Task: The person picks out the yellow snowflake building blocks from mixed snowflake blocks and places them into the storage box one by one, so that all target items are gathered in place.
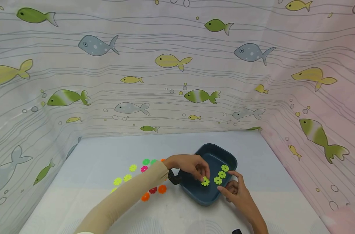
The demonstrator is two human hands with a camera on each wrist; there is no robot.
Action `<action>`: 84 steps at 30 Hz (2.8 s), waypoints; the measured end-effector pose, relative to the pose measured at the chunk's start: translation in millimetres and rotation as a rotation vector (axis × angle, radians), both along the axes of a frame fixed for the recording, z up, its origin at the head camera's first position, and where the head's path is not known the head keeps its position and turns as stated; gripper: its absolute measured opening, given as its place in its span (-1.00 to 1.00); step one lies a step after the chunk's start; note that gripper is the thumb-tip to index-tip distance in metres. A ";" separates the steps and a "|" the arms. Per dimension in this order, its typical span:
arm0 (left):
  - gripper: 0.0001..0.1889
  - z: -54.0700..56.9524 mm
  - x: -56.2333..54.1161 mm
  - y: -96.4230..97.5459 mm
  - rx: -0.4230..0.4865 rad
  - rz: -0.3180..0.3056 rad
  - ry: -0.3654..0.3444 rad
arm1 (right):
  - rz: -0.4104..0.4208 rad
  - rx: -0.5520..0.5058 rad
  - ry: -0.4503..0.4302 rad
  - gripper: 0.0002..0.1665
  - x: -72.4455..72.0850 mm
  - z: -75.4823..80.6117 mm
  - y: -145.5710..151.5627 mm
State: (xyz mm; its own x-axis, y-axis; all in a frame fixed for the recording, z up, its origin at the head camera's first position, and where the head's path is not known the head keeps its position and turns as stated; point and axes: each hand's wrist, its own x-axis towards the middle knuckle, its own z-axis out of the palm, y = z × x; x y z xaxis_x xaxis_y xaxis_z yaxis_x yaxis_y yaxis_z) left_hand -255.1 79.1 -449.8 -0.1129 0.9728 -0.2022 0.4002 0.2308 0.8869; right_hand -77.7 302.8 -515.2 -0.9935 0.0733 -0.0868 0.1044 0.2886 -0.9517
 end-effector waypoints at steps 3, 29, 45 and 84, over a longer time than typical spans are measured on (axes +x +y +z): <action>-0.81 -2.0 -1.9 4.1 -0.004 0.000 -0.012 | -0.004 0.002 -0.006 -0.04 -0.6 -0.8 0.0; -0.78 -17.8 8.5 36.1 -0.091 -0.013 0.013 | -0.016 -0.006 -0.029 -0.04 -1.3 -2.3 0.7; -0.80 -34.3 6.4 47.5 -0.130 -0.034 0.210 | 0.004 0.005 -0.002 -0.04 -1.2 -3.4 2.4; -0.75 -6.6 6.6 24.7 -0.051 0.022 0.294 | 0.021 -0.013 0.022 -0.05 0.0 -0.6 0.6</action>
State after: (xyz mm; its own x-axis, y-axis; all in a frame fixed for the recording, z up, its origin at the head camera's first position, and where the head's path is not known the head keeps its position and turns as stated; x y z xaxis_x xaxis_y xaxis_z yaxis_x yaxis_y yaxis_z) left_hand -248.5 103.8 -456.5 -0.1954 0.9588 -0.2064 0.6327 0.2840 0.7205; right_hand -77.7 303.4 -515.8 -0.9965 0.0514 -0.0659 0.0776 0.2777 -0.9575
